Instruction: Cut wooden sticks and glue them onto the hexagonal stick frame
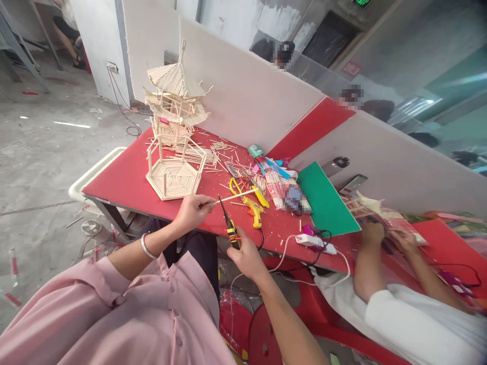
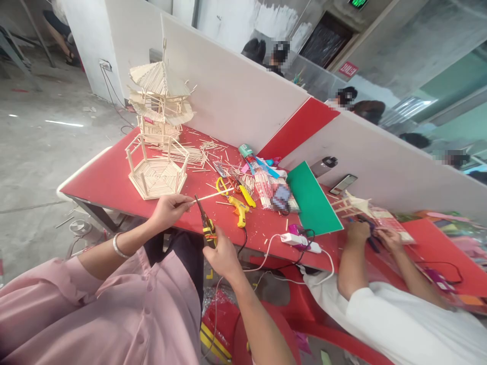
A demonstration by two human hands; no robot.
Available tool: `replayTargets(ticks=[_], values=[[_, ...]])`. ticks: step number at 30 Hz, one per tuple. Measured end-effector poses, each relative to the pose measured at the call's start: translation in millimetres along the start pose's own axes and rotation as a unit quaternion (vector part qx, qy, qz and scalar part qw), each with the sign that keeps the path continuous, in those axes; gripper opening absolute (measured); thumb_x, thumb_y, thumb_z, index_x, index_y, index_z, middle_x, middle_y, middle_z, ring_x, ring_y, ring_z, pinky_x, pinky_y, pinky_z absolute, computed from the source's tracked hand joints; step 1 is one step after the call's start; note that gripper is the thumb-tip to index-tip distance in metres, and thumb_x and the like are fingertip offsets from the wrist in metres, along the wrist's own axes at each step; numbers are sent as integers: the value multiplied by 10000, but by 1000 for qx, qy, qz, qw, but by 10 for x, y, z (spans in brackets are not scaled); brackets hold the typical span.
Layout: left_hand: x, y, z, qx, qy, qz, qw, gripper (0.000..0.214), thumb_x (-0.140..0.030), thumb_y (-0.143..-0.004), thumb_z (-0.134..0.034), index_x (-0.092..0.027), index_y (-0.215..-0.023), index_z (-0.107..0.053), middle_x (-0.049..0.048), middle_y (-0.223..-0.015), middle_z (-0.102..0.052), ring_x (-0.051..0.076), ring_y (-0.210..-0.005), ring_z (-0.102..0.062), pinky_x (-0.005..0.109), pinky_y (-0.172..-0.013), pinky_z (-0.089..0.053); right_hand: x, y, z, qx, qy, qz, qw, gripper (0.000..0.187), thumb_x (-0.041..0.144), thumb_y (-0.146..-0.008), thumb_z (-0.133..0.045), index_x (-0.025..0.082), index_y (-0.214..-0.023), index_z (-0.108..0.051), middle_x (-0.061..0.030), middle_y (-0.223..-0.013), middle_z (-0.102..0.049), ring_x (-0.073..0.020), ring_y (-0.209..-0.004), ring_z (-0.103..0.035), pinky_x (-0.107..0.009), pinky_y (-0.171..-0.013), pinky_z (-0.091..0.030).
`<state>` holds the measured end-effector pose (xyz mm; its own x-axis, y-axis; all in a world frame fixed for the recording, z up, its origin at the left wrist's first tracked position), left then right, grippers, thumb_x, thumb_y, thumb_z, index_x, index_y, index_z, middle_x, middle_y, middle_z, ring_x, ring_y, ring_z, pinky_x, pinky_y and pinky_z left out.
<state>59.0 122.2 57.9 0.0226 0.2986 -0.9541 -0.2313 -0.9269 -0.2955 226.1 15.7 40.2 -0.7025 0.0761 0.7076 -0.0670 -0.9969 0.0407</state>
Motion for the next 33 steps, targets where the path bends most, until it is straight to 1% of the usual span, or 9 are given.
replayTargets(ticks=[4,11,13,16,19,26,28,30,33], values=[[71,15,-16,5,37,7,999,206,-353,-776,-683,-161,-749,-753,23,-576,-658,136,-555,-581,243,-579,-480,-29,73,-168,89,-164,-62,980,334,217,-578,-496,206,-902,-573,41,-667,-491,-137,-603,-440,-253,-575,-376],[179,-10,-73,15,77,14,997,284,-431,-759,-708,-152,-717,-741,30,-583,-657,132,-556,-558,240,-571,-466,16,188,-433,241,-382,-117,884,523,241,-513,-475,176,-1014,-609,-7,-728,-521,-150,-600,-484,-326,-626,-459],[273,-46,-114,8,80,23,997,305,-448,-766,-699,-147,-742,-740,26,-595,-655,132,-562,-559,241,-582,-467,-39,100,-337,200,-292,-111,929,472,245,-545,-471,179,-990,-611,-14,-721,-531,-167,-600,-501,-336,-622,-460],[518,-154,-180,-22,14,67,997,305,-431,-803,-647,-141,-758,-729,18,-593,-634,142,-564,-569,247,-577,-465,-105,-128,194,-24,53,-93,994,341,248,-640,-527,178,-964,-604,-59,-762,-584,-227,-686,-561,-342,-642,-432],[717,-348,-264,-57,-51,92,993,277,-368,-840,-595,-130,-783,-724,59,-677,-656,205,-687,-637,314,-688,-513,-3,-269,631,-158,290,-94,939,342,268,-737,-563,164,-1062,-586,-129,-874,-636,-284,-793,-609,-363,-679,-418],[677,-562,-390,-94,-36,60,993,389,-205,-792,-650,-151,-1177,-660,182,-1345,-581,302,-1340,-475,431,-1104,-392,-7,-371,690,-142,404,-63,902,425,274,-780,-599,145,-1181,-548,-161,-952,-641,-314,-857,-626,-381,-705,-414],[668,-438,-315,-94,20,85,992,240,-314,-858,-612,-161,-1024,-692,155,-1166,-669,272,-1181,-601,394,-974,-500,-36,-321,625,-152,447,-33,881,456,266,-785,-598,110,-1209,-541,-184,-966,-622,-332,-890,-601,-407,-738,-407],[694,-290,-264,-57,56,147,986,427,-499,-936,-471,-142,-827,-678,120,-791,-691,227,-774,-697,320,-641,-556,-64,-268,546,-157,484,8,861,467,277,-814,-579,88,-1240,-540,-187,-956,-602,-334,-899,-568,-430,-765,-393],[820,61,-491,124,227,379,889,601,-659,-901,-446,-125,-735,-667,92,-597,-642,182,-487,-623,242,-383,-421,-80,-211,432,-147,497,72,852,448,264,-876,-509,94,-1289,-541,-173,-934,-580,-309,-883,-520,-445,-789,-371]])
Point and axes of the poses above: each hand's wrist, its own y-axis away from the middle knuckle, its own z-axis out of the back of the hand, x = y × z, the point moved 8 cm from there along -y, towards the middle knuckle
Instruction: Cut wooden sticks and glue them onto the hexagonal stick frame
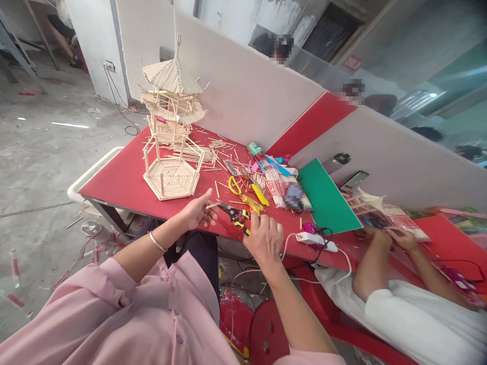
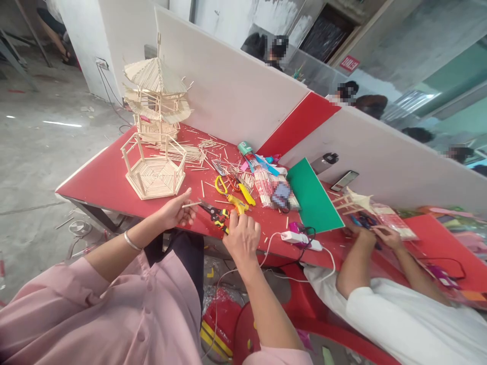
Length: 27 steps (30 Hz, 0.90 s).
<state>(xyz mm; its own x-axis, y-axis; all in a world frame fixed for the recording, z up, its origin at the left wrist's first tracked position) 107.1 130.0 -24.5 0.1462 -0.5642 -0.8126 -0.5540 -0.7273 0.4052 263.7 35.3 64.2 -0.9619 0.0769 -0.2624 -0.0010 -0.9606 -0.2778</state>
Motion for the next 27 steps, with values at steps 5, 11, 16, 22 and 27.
replayTargets(ticks=[5,11,16,22,27], values=[[63,245,-74,42,81,78,993,289,-357,-869,-664,-108,-722,-665,-15,-465,-533,59,-331,-438,157,-338,-316,7,21,94,-44,-71,10,997,530,246,-857,-525,158,-1380,-498,-181,-1068,-565,-321,-977,-478,-514,-922,-339],[-221,524,-12,2,41,-158,987,410,-480,-784,-725,-125,-971,-643,-17,-544,-606,16,-302,-275,178,-335,-158,-15,187,-72,33,-331,-128,934,571,241,-698,-571,180,-1266,-555,-104,-1013,-611,-284,-938,-558,-425,-853,-450],[-283,641,-18,-38,40,-227,972,413,-531,-763,-702,-190,-900,-513,-26,-639,-659,23,-329,-322,174,-346,-182,662,405,-166,131,-550,-111,817,492,200,-652,-516,198,-1139,-583,-25,-931,-653,-211,-838,-598,-342,-807,-502],[-299,769,78,-69,74,-241,965,423,-505,-700,-775,-169,-860,-574,-60,-590,-551,27,-398,-361,168,-367,-218,960,382,-11,57,-526,-151,835,645,203,-637,-558,199,-1281,-520,-101,-1162,-618,-280,-1088,-579,-438,-989,-454],[-294,857,105,-64,88,-266,958,471,-530,-727,-768,-169,-971,-589,-33,-628,-599,41,-417,-403,163,-358,-232,962,390,-34,44,-530,-166,830,619,228,-652,-552,170,-1267,-511,-121,-1168,-606,-288,-1109,-570,-449,-998,-449]])
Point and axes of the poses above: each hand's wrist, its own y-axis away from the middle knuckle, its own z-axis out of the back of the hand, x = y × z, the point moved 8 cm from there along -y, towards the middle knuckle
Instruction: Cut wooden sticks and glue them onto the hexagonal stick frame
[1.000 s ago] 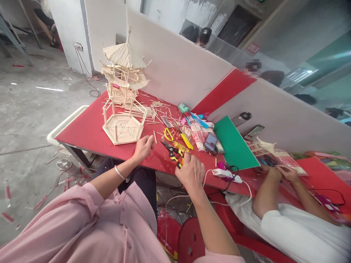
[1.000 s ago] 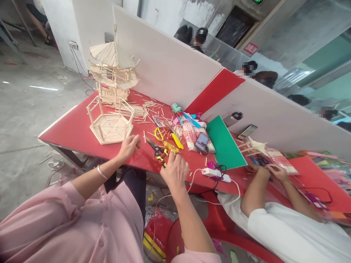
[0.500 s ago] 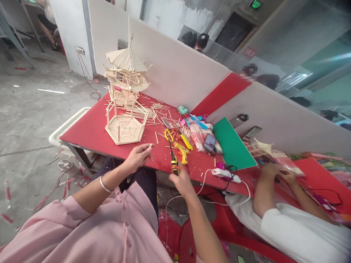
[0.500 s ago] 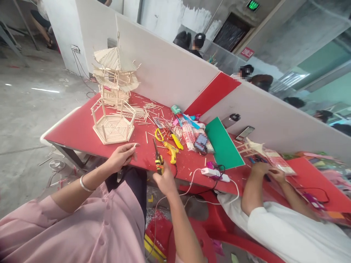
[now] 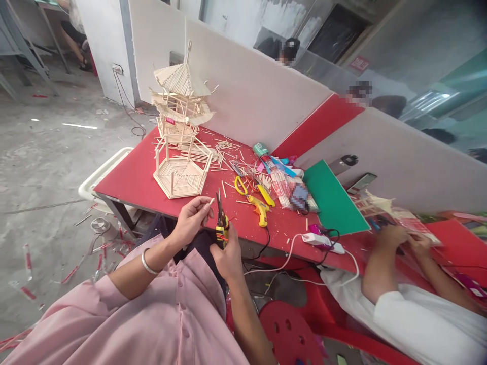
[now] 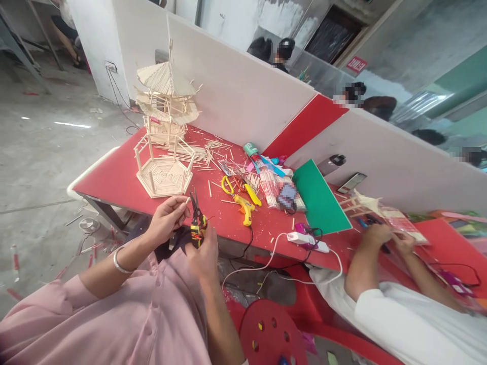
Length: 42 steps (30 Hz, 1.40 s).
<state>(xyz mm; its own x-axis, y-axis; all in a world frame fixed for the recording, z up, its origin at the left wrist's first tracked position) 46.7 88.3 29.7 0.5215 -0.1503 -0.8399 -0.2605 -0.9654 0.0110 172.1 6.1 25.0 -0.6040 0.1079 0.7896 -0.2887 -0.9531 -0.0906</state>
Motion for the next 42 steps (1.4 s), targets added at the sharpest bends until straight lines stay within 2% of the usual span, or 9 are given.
replayTargets(ticks=[3,8,12,17,23,30,34,38,42], values=[[0,20,13,-6,14,-12,1000,446,-514,-731,-778,-181,-945,-575,-46,-631,-580,37,-419,-408,143,-342,-223,11,19,-35,4,-5,9,1000,638,222,-653,-555,175,-1287,-504,-111,-1167,-604,-286,-1111,-565,-456,-1001,-441],[16,45,29,-14,43,13,999,419,-476,-709,-813,-169,-887,-590,-73,-577,-492,28,-407,-380,115,-317,-198,95,38,-86,-15,-18,27,999,625,189,-643,-567,203,-1267,-526,-98,-1167,-604,-296,-1113,-559,-475,-994,-442],[-27,68,38,-19,66,6,998,401,-440,-698,-831,-161,-874,-605,-55,-620,-532,28,-418,-428,107,-311,-227,172,48,-110,-16,-44,41,998,573,176,-651,-559,220,-1222,-549,-90,-1175,-608,-293,-1117,-559,-469,-991,-444],[-84,84,61,-27,86,-34,995,375,-362,-691,-850,-163,-924,-633,-43,-670,-586,31,-429,-488,100,-316,-261,194,62,-112,-19,-32,38,999,589,180,-644,-586,213,-1230,-548,-98,-1159,-606,-306,-1112,-561,-464,-972,-451],[-78,89,112,-48,103,-56,992,336,-333,-681,-861,-167,-935,-716,-40,-610,-578,37,-417,-487,99,-310,-271,259,71,-155,0,-73,56,996,585,156,-636,-547,231,-1216,-553,-74,-1165,-614,-279,-1097,-575,-430,-961,-468],[-150,118,164,-55,62,-141,986,165,-278,-725,-831,-182,-851,-789,-27,-642,-542,38,-443,-496,119,-314,-280,290,89,-147,-13,-22,79,997,609,177,-640,-550,200,-1248,-518,-106,-1137,-594,-312,-1103,-551,-515,-1002,-430],[-142,126,148,-47,51,-149,986,150,-272,-766,-799,-207,-901,-801,-30,-644,-518,33,-448,-480,121,-324,-284,301,103,-173,2,-51,85,995,563,170,-644,-532,217,-1205,-533,-89,-1120,-594,-293,-1088,-560,-492,-980,-454],[-146,133,136,-41,35,-161,986,130,-264,-785,-782,-221,-906,-804,-32,-649,-504,33,-451,-478,127,-334,-289,324,120,-158,-15,-57,93,994,605,154,-634,-527,225,-1235,-520,-85,-1141,-595,-285,-1102,-560,-475,-989,-452],[-131,140,158,-38,5,-174,984,129,-253,-795,-774,-226,-918,-802,-28,-672,-519,36,-469,-488,136,-354,-311,318,136,-168,-15,-44,79,996,499,147,-644,-525,225,-1136,-541,-72,-1055,-603,-267,-1014,-576,-446,-916,-479]])
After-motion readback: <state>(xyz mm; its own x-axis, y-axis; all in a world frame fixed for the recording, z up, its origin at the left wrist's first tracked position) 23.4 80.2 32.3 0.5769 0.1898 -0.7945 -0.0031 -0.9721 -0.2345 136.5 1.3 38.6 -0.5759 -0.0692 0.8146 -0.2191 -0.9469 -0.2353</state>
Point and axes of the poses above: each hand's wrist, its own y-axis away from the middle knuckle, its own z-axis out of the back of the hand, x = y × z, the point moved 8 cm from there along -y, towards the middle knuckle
